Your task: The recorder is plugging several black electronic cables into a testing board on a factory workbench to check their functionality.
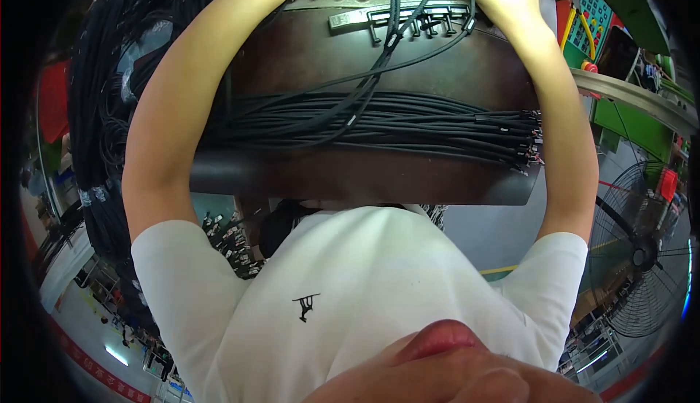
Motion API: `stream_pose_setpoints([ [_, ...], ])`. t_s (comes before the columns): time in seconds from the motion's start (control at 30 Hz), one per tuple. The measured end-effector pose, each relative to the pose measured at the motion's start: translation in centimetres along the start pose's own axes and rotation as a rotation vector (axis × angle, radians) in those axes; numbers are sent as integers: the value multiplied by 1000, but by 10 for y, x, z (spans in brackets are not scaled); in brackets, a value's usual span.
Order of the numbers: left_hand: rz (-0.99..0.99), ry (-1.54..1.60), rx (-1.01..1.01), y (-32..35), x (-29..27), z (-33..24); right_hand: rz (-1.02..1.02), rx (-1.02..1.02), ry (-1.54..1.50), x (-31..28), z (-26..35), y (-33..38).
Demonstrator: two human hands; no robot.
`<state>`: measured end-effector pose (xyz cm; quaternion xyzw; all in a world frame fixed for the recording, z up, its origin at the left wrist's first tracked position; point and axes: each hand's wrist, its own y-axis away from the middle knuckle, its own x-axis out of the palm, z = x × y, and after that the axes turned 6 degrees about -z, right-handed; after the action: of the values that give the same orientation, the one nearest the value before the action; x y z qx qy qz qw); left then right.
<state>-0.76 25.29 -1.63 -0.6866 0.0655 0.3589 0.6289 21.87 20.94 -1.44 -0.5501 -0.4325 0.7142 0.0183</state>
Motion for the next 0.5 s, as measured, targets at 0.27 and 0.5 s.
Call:
stream_pose_setpoints([
  [0.27,185,-109,-392,11,26,-5,83,121,12,7,-11,8],
  [0.5,233,-67,-563,10,21,-6,67,200,-122,10,-21,15],
])
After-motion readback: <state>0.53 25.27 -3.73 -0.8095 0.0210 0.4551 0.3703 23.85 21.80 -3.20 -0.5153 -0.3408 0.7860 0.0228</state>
